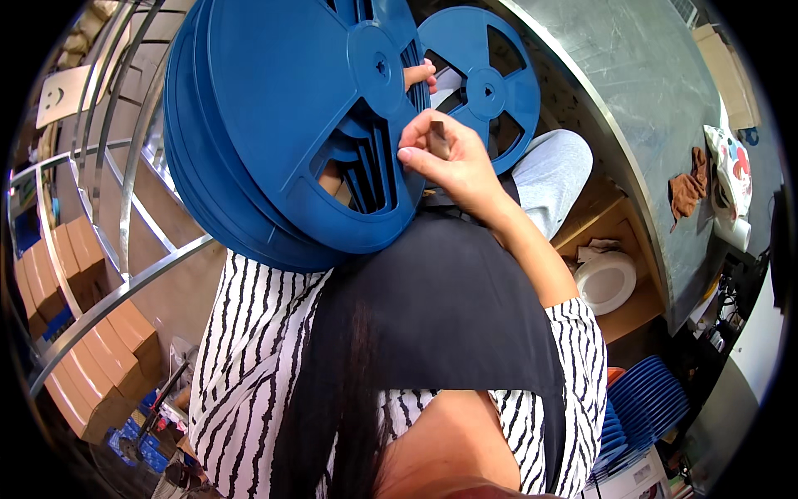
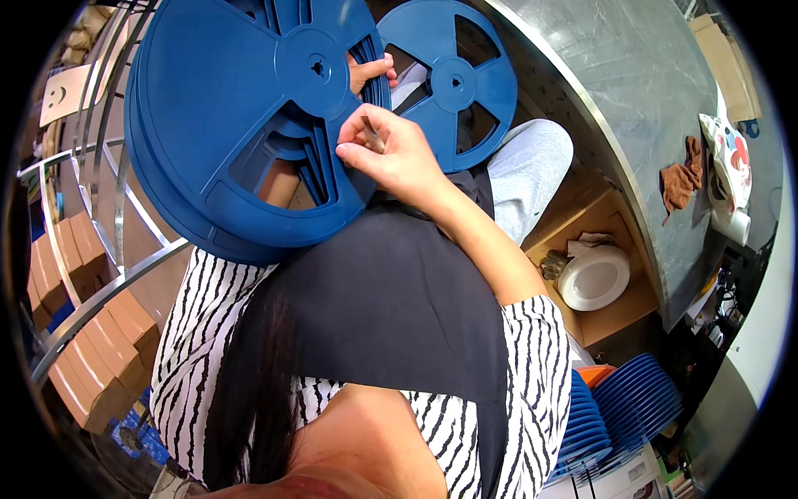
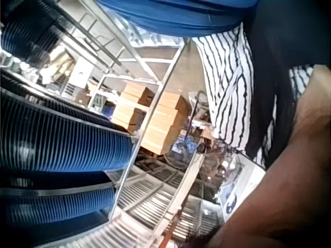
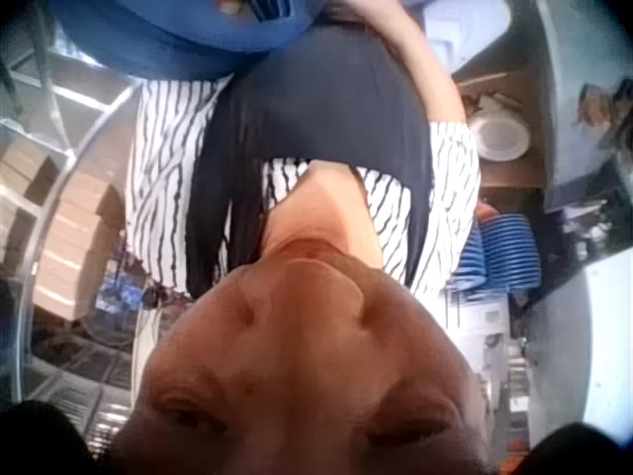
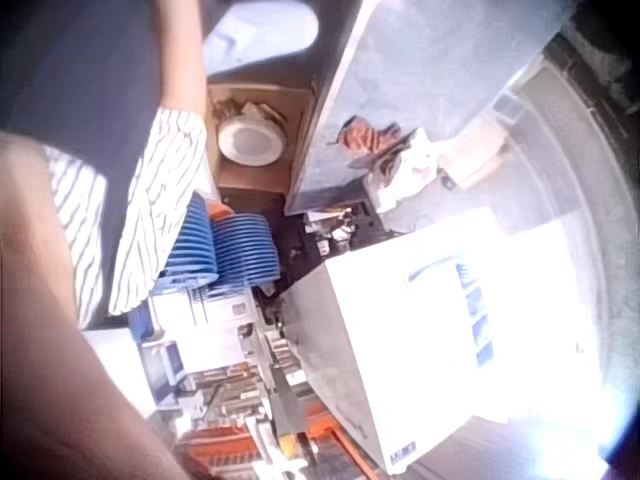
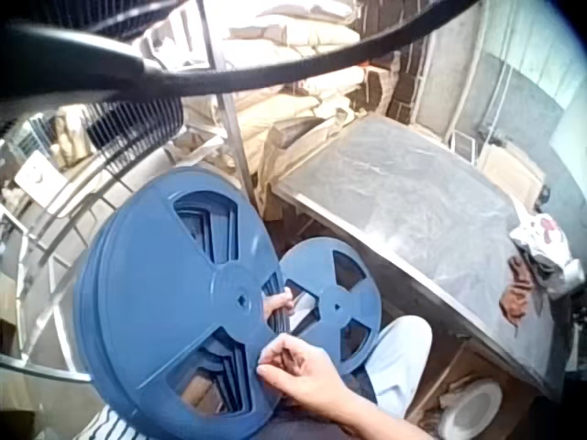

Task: The person sits on the floor and repeatedly picks up blue plastic spools, stacks them into a bundle, and places the bundle onto a metal rack. The person handles the spools one at a time and by hand, moving them from a pile on the floor to the rack.

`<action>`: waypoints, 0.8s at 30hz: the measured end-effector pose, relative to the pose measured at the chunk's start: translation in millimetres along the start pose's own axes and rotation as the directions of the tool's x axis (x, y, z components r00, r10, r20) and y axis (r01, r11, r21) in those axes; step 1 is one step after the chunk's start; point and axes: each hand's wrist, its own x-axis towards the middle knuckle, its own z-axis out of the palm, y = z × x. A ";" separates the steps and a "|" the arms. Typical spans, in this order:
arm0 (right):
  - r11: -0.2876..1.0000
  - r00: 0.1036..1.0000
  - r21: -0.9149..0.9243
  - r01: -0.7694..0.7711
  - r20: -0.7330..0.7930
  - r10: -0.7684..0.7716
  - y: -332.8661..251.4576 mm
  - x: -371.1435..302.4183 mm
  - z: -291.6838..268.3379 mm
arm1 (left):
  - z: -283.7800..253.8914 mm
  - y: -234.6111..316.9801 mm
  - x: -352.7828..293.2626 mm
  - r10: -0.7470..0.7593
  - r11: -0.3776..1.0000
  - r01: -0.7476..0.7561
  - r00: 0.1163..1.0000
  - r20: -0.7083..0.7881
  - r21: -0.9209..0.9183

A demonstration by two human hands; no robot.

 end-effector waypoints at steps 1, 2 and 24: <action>0.999 0.999 -0.003 -0.042 0.006 0.042 1.2 0.6 1.9 | -0.4 -0.8 -0.7 -0.003 1.000 0.003 1.000 -0.006 0.001; 0.999 1.000 -0.024 -0.031 0.000 0.031 1.6 0.8 2.9 | -0.3 -1.3 -0.4 -0.004 1.000 0.004 1.000 -0.010 -0.002; 0.990 0.991 0.065 -0.121 0.058 0.117 2.6 3.4 8.7 | -6.0 -6.5 -2.4 -0.022 0.999 0.021 0.999 -0.026 -0.035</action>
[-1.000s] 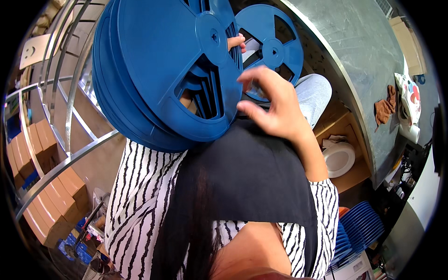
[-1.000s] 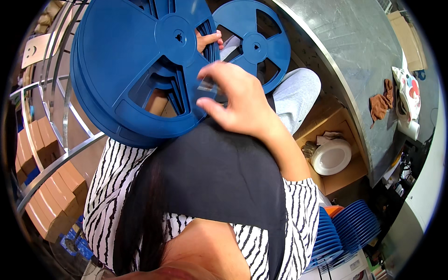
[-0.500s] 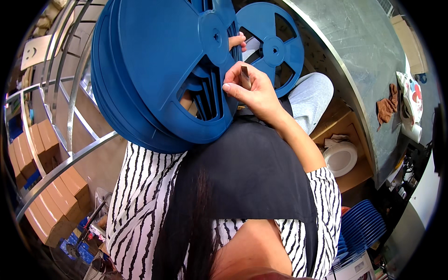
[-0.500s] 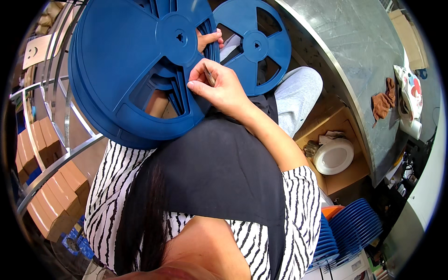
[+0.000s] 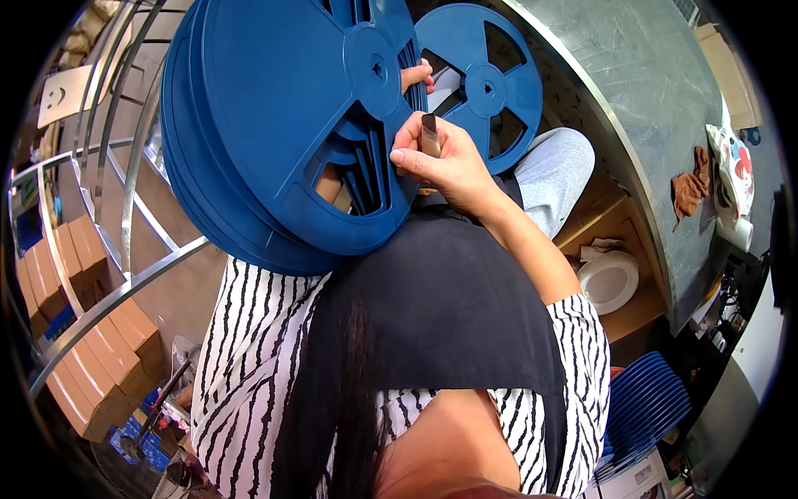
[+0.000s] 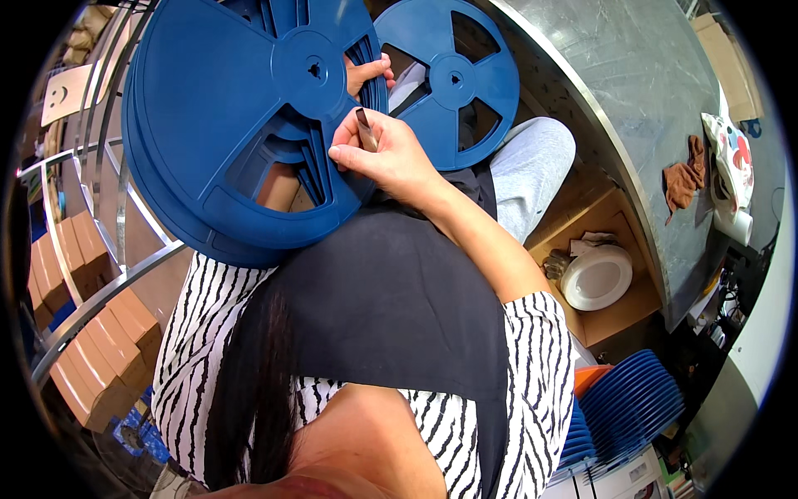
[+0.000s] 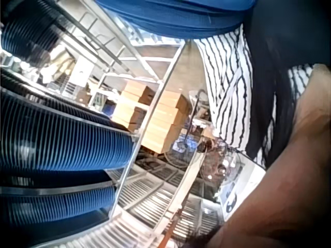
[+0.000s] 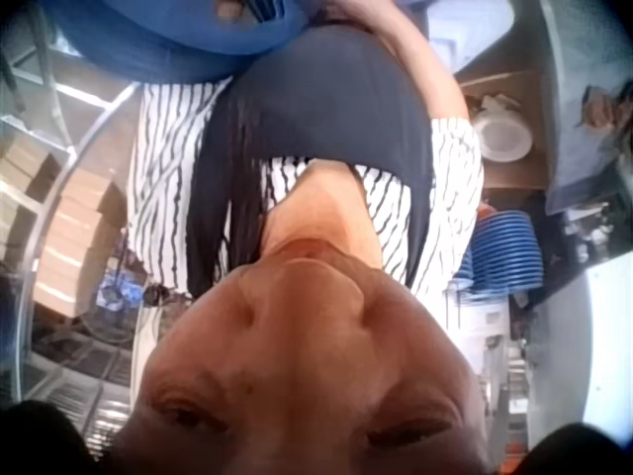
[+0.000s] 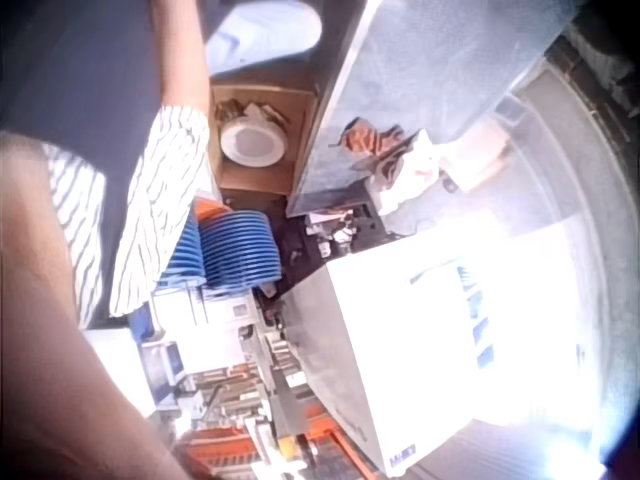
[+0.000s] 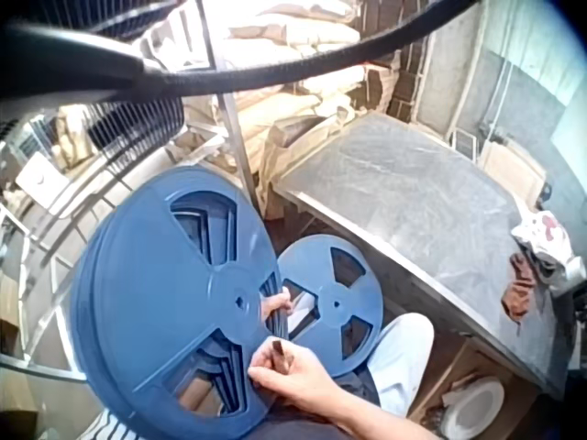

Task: The person sits on the floor and repeatedly picks up blue plastic spools, stacks them into a bundle, and places the bundle onto a metal rack. The person handles the spools one at a time and by hand, moving them from a pile on the floor to the rack.

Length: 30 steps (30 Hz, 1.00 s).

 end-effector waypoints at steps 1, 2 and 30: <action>1.000 1.000 0.001 0.007 0.004 -0.007 1.4 0.5 -0.6 | -0.3 0.0 0.2 0.000 1.000 0.000 1.000 0.001 -0.004; 1.000 1.000 -0.008 0.019 0.000 -0.019 1.9 1.2 -0.1 | -0.3 0.3 0.5 -0.001 1.000 0.001 1.000 0.003 -0.007; 0.995 0.997 -0.077 0.063 -0.033 -0.066 16.8 8.9 -2.3 | 10.2 -14.3 15.8 -0.225 0.955 0.208 0.972 -0.063 -0.212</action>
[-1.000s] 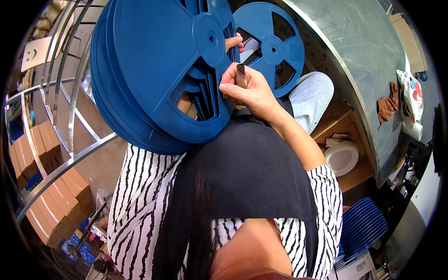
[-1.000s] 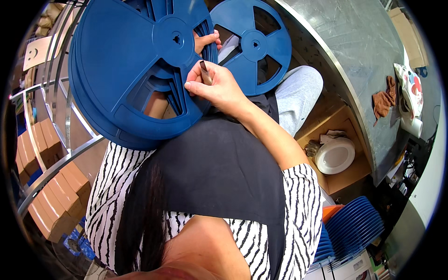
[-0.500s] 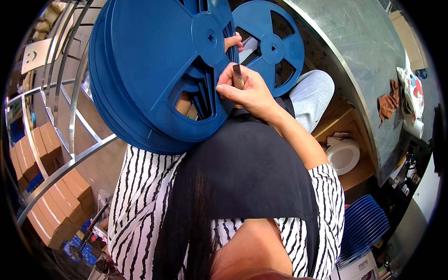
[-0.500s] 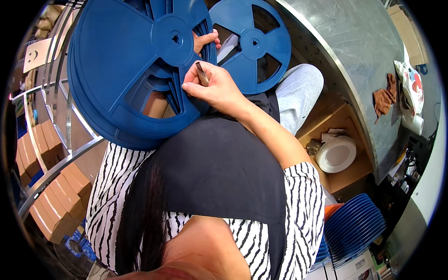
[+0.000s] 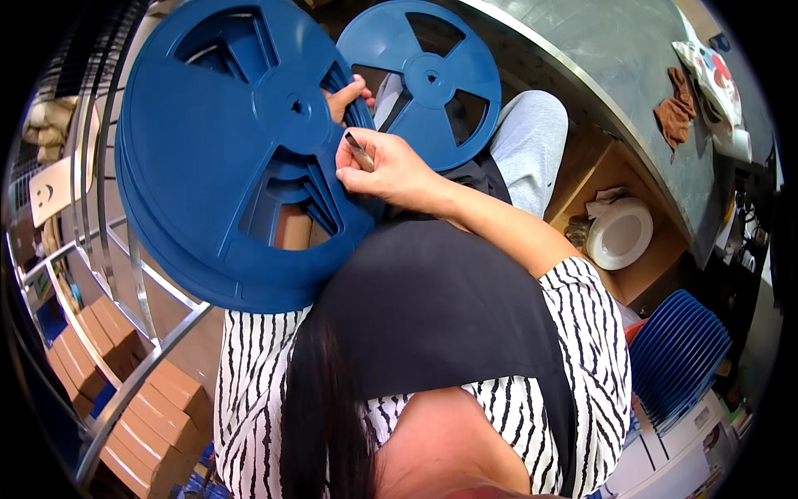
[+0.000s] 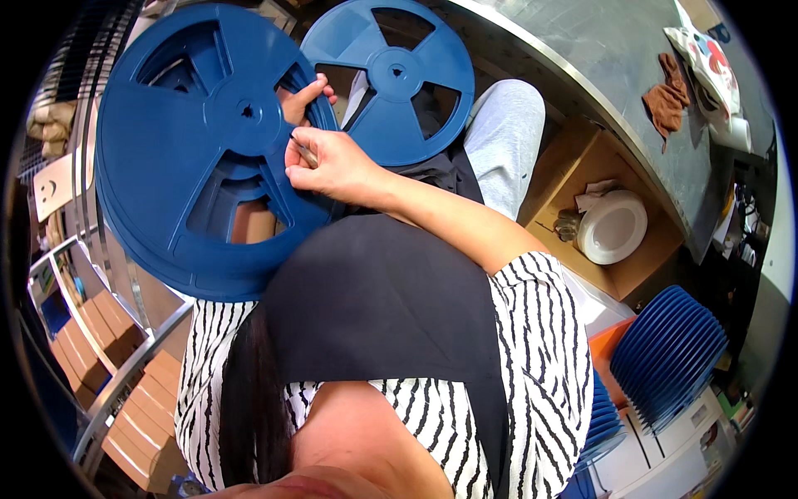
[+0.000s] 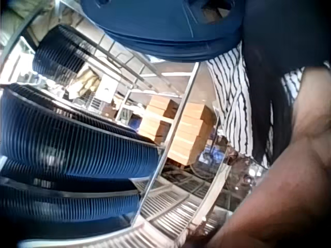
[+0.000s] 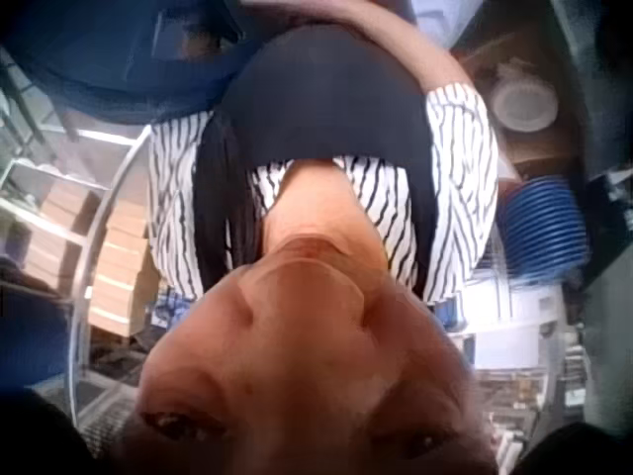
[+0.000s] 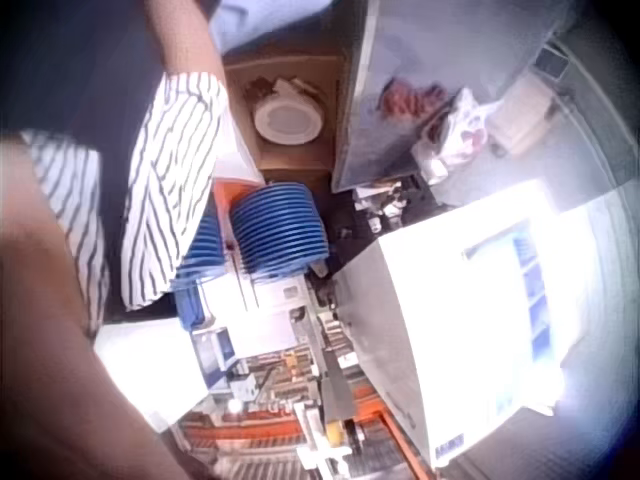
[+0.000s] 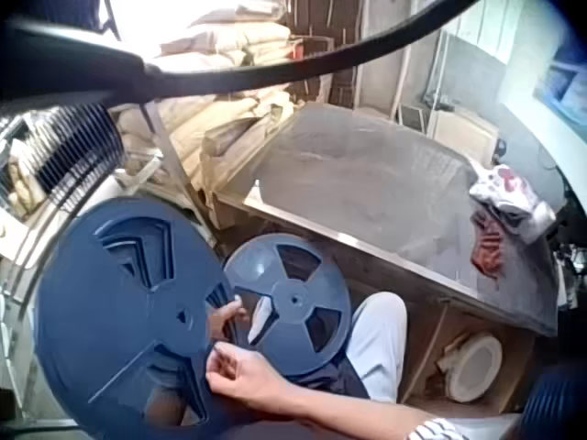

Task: The person sits on the floor and repeatedly picks up blue plastic spools, stacks them into a bundle, and places the bundle onto a metal rack. The person handles the spools one at a time and by hand, moving them from a pile on the floor to the rack.

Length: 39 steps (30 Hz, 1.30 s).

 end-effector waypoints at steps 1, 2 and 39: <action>0.999 1.000 0.048 -0.008 0.011 0.007 -1.1 -1.2 -1.3 | -2.9 -0.9 1.6 -0.002 1.000 0.002 1.000 0.014 -0.009; 0.992 1.000 0.123 -0.019 0.003 0.019 -5.2 -3.5 -4.1 | -6.8 -2.2 7.2 -0.029 1.000 0.029 0.999 0.041 -0.003; 0.805 0.722 -0.471 -0.359 -0.687 -0.080 91.7 -0.9 -217.0 | -37.7 4.6 -2.9 -0.134 0.991 0.133 0.987 0.090 0.021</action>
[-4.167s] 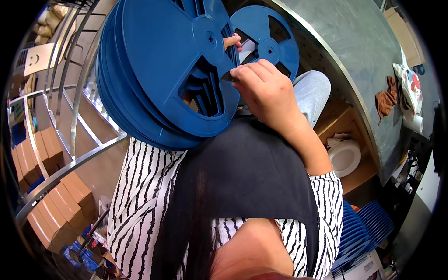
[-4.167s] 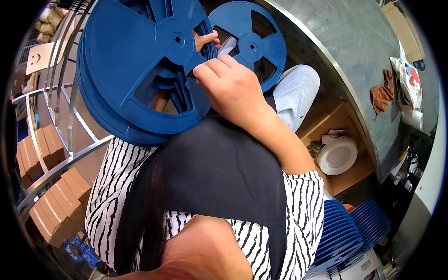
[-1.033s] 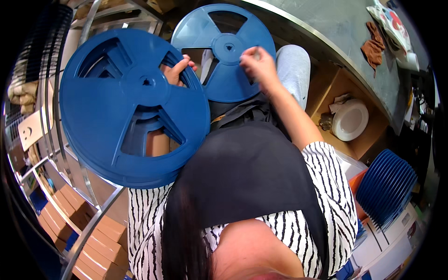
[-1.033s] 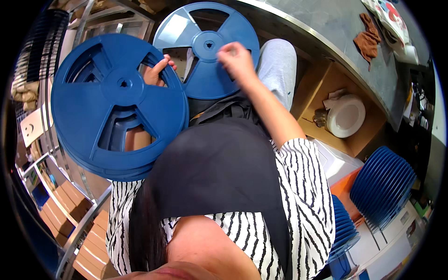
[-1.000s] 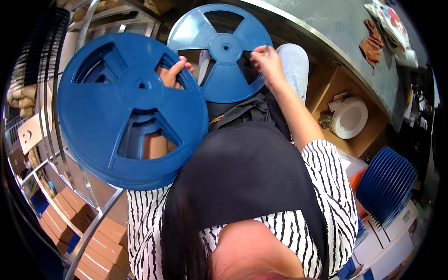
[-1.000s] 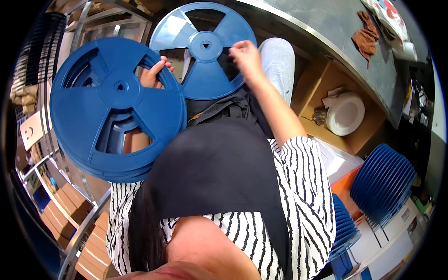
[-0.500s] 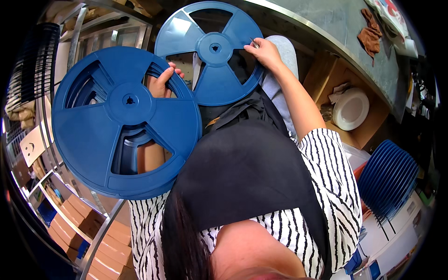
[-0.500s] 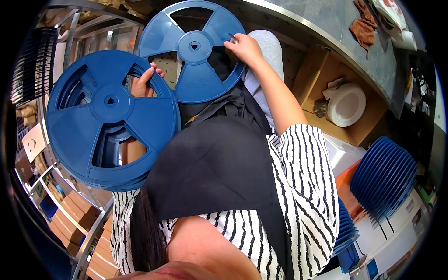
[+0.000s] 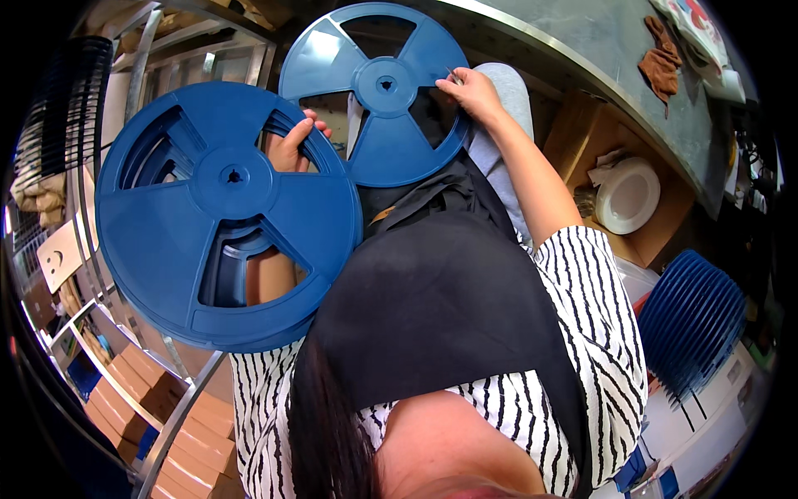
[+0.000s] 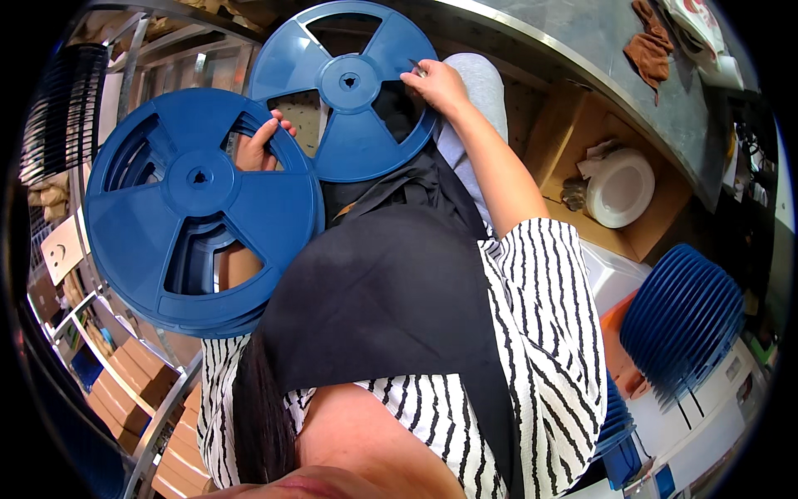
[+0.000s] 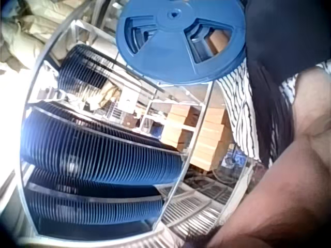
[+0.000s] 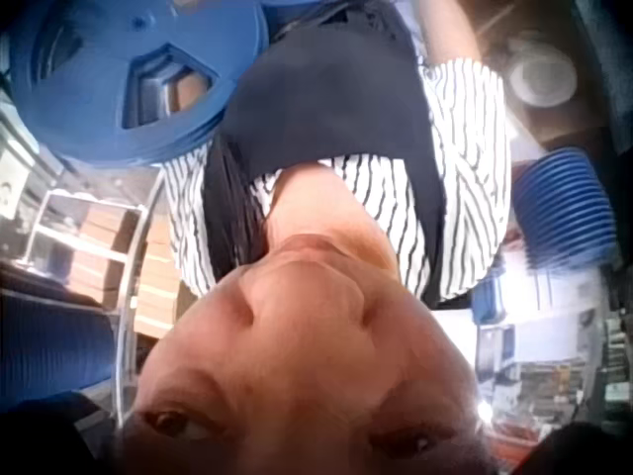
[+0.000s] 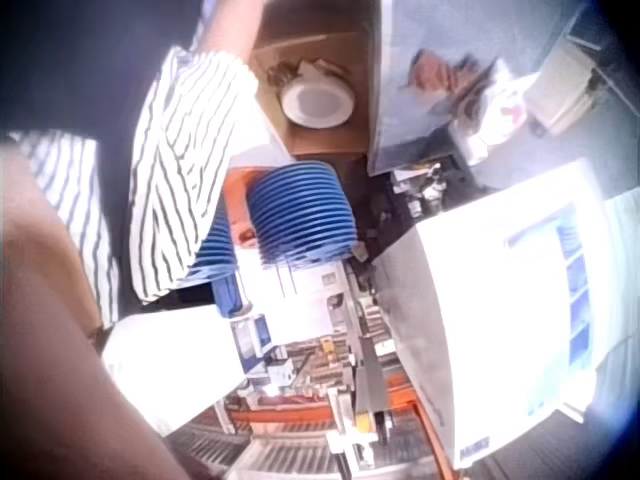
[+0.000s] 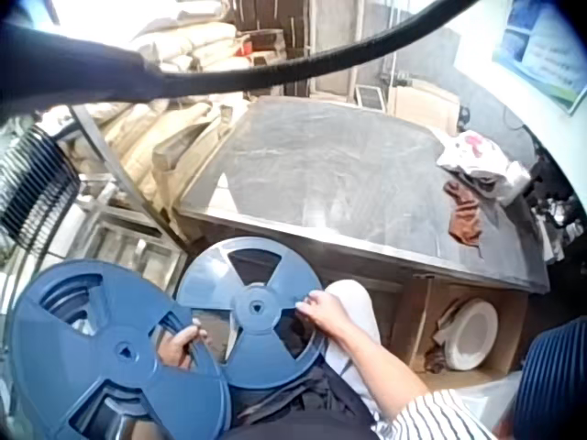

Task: The person sits on the floor and repeatedly picks up blue plastic spools, stacks them into a bundle, and places the bundle onto a metal rack. The person handles the spools one at a time and by hand, moving them from a pile on the floor to the rack.

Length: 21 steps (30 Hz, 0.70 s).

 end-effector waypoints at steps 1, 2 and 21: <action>1.000 1.000 -0.013 -0.007 0.003 0.007 -0.3 0.5 1.0 | 1.5 0.3 -0.9 0.012 1.000 -0.012 1.000 -0.008 0.010; 1.000 1.000 -0.027 -0.014 0.007 0.014 0.0 0.8 1.8 | 1.5 1.2 -1.4 0.009 1.000 -0.008 1.000 -0.007 0.016; 0.421 0.980 0.898 -0.128 0.050 0.192 44.5 -44.3 7.4 | -16.1 -5.6 -17.4 0.058 0.987 -0.065 0.997 -0.053 -0.144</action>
